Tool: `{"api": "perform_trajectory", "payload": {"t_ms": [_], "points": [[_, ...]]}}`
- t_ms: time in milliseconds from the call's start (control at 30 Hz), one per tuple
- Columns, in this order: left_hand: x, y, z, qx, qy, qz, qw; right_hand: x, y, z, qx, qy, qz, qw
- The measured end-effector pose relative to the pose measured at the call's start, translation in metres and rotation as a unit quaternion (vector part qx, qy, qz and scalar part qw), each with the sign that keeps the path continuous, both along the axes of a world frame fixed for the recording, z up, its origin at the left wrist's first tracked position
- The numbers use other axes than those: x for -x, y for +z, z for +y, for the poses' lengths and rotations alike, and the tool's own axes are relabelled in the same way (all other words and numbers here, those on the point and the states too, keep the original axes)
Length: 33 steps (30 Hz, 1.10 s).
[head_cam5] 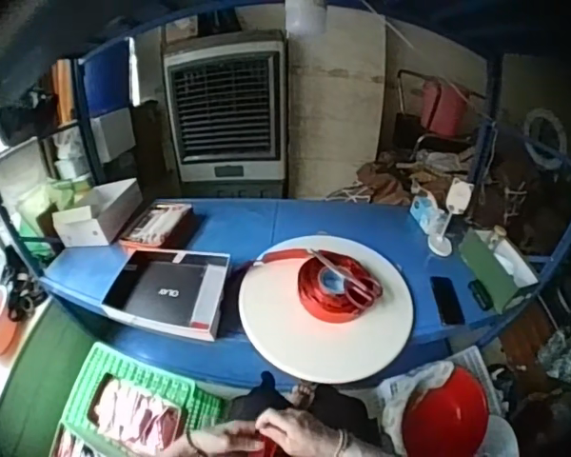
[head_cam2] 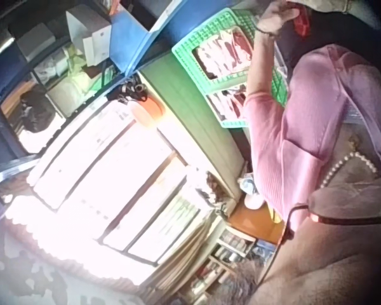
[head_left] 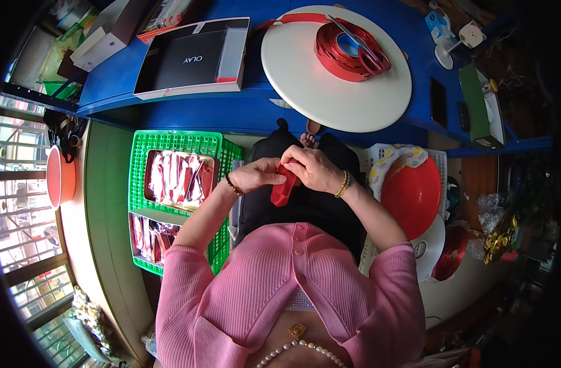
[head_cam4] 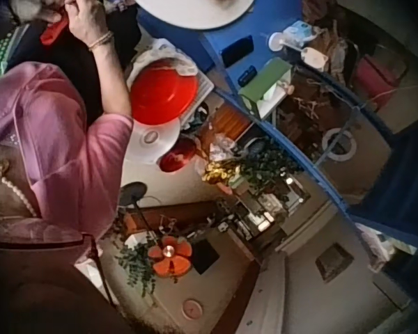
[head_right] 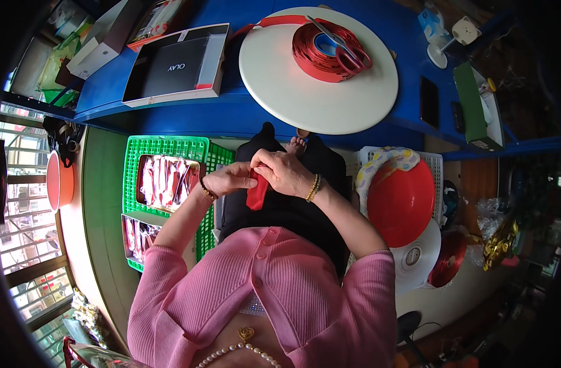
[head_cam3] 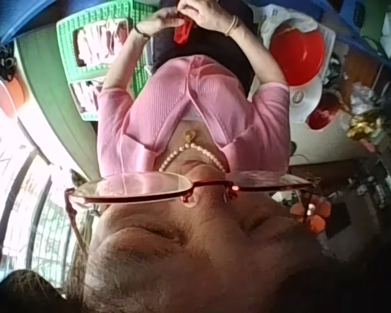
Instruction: Making decorative red ribbon bows by cutting ribbon from a roll and tying them manually.
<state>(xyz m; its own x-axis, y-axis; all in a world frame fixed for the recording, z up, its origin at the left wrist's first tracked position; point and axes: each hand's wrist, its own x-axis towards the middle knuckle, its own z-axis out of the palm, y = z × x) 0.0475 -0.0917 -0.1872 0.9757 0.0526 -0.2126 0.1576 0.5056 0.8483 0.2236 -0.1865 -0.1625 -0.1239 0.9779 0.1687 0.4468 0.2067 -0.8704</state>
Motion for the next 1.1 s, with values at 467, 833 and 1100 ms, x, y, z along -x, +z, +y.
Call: {"api": "perform_trajectory", "payload": {"t_ms": [467,833,1100], "points": [[-0.015,-0.020,-0.062,-0.027,0.231,0.078,0.969,0.027,-0.041,-0.035,0.042,-0.220,0.086,0.971],[-0.005,-0.019,-0.072,0.003,0.200,0.133,0.971,0.009,-0.012,-0.021,-0.148,-0.074,-0.246,0.955],[0.000,-0.014,-0.065,0.009,0.162,0.098,0.982,-0.003,-0.015,-0.014,-0.099,0.069,-0.248,0.961]]}}
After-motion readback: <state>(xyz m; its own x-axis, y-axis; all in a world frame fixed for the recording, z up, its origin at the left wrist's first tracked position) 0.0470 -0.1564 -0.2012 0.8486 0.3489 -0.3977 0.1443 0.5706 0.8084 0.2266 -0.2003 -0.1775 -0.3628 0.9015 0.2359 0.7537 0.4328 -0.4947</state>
